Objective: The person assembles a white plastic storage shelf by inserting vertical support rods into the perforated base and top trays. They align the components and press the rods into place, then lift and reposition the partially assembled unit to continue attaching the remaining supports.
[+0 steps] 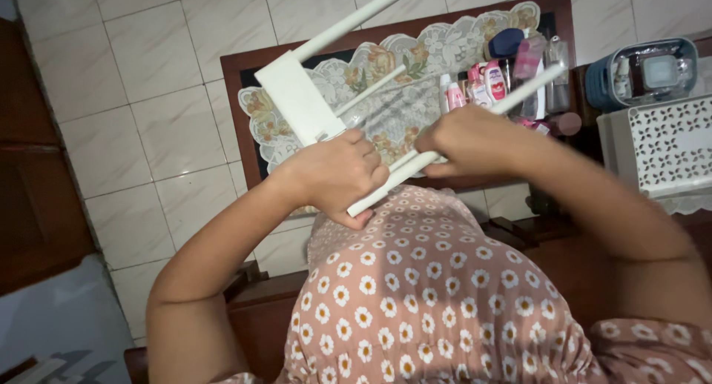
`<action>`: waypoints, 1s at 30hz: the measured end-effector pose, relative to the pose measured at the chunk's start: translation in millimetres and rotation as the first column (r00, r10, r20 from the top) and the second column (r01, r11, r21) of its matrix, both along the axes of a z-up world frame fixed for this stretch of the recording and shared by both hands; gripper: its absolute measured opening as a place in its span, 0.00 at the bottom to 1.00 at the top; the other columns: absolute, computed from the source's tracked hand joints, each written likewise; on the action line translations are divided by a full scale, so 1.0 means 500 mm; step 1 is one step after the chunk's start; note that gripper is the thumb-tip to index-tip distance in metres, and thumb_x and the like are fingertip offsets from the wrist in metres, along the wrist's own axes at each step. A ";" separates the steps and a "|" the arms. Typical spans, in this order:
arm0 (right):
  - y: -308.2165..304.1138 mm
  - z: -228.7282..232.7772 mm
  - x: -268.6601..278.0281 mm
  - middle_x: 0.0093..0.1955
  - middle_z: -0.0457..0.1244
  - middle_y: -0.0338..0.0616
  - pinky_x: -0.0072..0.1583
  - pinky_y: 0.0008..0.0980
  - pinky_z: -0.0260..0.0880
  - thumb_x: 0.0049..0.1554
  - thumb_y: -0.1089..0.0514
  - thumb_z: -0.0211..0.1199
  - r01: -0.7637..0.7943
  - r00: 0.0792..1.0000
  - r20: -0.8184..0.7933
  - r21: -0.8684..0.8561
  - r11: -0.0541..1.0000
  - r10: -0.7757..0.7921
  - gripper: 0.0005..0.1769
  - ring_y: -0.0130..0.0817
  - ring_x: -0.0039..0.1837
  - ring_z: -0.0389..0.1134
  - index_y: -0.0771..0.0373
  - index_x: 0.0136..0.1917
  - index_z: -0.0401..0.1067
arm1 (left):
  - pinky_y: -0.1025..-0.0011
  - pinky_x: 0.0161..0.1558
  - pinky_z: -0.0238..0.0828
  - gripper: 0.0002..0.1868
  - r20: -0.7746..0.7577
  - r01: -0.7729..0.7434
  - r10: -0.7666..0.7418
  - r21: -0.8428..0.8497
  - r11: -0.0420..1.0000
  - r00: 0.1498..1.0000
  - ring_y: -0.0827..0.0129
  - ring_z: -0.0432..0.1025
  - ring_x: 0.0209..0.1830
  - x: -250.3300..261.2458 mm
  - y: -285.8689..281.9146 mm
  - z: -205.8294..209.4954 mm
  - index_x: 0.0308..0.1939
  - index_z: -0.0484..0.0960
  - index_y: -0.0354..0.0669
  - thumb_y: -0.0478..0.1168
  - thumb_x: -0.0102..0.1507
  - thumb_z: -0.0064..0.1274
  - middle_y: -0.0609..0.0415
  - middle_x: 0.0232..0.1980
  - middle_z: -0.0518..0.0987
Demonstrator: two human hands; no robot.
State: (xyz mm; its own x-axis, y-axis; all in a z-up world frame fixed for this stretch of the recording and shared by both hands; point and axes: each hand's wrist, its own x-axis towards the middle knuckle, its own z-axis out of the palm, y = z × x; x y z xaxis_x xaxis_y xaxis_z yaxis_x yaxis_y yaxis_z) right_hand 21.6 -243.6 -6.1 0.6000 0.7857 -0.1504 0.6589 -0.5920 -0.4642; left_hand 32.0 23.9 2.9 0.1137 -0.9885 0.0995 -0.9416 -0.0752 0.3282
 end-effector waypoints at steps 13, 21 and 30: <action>0.005 -0.124 -0.052 0.28 0.59 0.42 0.35 0.41 0.63 0.60 0.58 0.68 0.052 0.749 0.609 0.341 0.939 -0.262 0.20 0.41 0.31 0.64 0.59 0.30 0.64 | 0.60 0.42 0.65 0.29 -0.001 0.009 -0.009 0.022 1.000 1.000 0.53 0.71 0.33 -0.011 0.008 -0.008 0.30 0.74 0.35 0.60 0.47 0.60 0.47 0.29 0.75; -0.010 -0.030 -0.026 0.31 0.65 0.43 0.44 0.48 0.67 0.45 0.46 0.66 -0.059 0.957 0.291 0.220 0.974 -0.008 0.16 0.45 0.38 0.69 0.60 0.38 0.76 | 0.61 0.43 0.65 0.28 0.028 0.004 -0.005 0.032 0.999 1.000 0.54 0.71 0.33 -0.007 0.012 -0.003 0.30 0.74 0.37 0.60 0.49 0.58 0.48 0.30 0.75; 0.018 -0.023 -0.010 0.33 0.68 0.50 0.44 0.48 0.70 0.54 0.48 0.64 -0.056 0.990 -0.137 -0.141 0.988 0.037 0.13 0.50 0.39 0.71 0.59 0.41 0.79 | 0.62 0.42 0.65 0.28 0.032 0.039 -0.039 0.000 0.999 0.999 0.55 0.70 0.33 -0.001 0.010 0.001 0.31 0.74 0.37 0.60 0.49 0.58 0.48 0.30 0.75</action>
